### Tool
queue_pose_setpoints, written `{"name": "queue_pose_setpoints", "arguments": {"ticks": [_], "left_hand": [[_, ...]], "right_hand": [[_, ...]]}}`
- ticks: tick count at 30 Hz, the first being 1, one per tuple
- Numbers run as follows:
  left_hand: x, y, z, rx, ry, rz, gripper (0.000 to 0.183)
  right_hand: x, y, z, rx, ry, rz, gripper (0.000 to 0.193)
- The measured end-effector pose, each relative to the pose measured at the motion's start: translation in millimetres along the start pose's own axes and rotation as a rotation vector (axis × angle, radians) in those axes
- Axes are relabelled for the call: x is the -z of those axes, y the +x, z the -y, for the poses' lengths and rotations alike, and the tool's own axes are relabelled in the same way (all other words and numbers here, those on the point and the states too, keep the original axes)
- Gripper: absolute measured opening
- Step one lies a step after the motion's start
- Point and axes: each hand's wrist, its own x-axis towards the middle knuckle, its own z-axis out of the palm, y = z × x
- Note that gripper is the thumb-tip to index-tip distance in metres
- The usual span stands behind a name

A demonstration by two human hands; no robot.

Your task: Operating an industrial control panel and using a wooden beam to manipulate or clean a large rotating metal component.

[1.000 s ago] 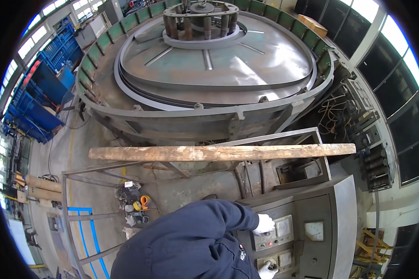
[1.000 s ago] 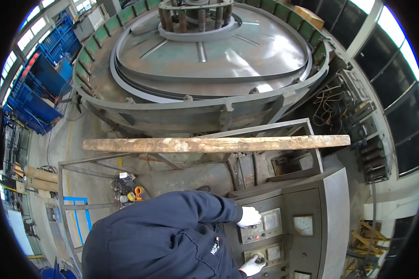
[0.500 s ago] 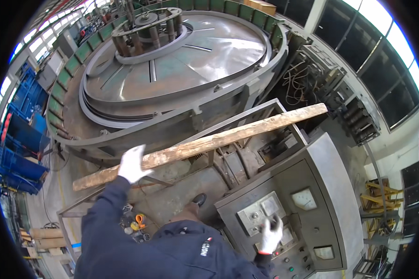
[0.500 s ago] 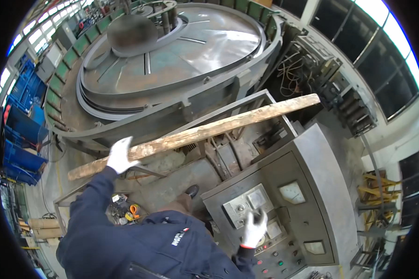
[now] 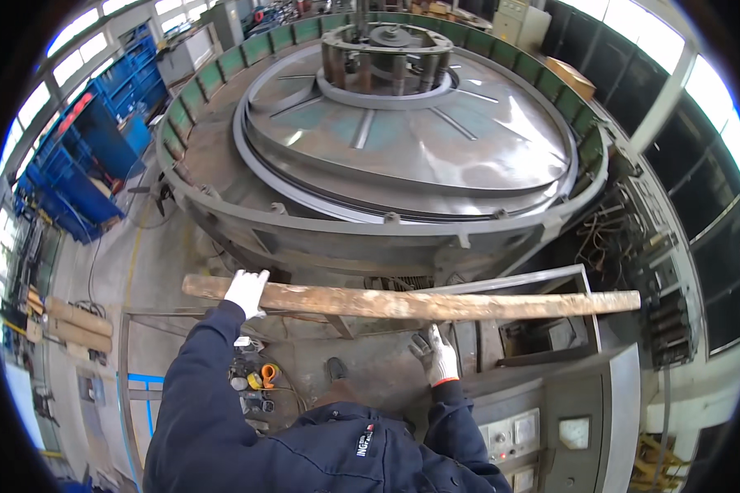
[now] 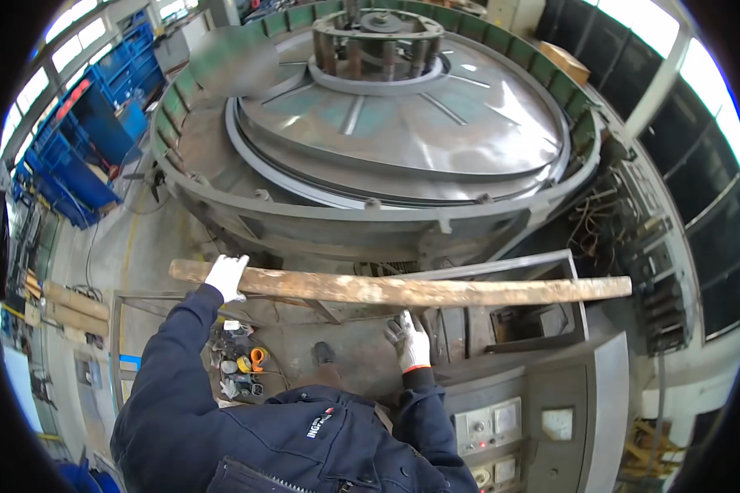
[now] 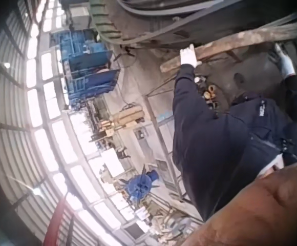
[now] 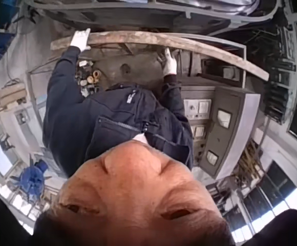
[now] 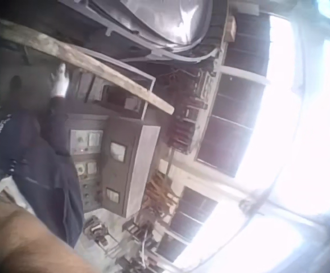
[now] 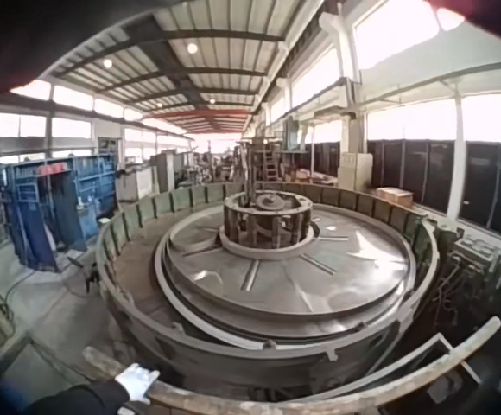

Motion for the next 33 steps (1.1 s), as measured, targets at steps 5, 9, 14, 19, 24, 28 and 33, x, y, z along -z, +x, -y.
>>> {"name": "queue_pose_setpoints", "arguments": {"ticks": [5, 9, 14, 19, 24, 28, 33], "left_hand": [[7, -28, 28, -0.181, -0.180, -0.133, 0.078], [29, -91, 58, -0.140, -0.316, -0.290, 0.087], [52, -152, 111, 0.023, -0.364, -0.382, 0.093], [62, -191, 93, 0.260, -0.457, -0.346, 0.090], [28, -332, 82, 0.861, -0.195, -0.178, 0.087], [91, -397, 43, 1.064, -0.037, -0.208, 0.074], [192, -348, 1, 1.087, 0.363, -0.284, 0.073]], "right_hand": [[-79, 14, -21, 0.099, 0.219, 0.100, 0.053], [-131, 0, -16, 0.156, 0.211, -0.014, 0.048], [-255, 39, -26, 0.136, -0.002, 0.324, 0.072], [-390, 92, -59, -0.033, 0.150, 0.466, 0.061], [-514, 151, -144, -0.143, 0.036, 0.477, 0.048], [-601, 184, -212, -0.533, 0.055, 0.620, 0.054], [-696, 251, -206, -0.830, 0.155, 0.761, 0.075]]}}
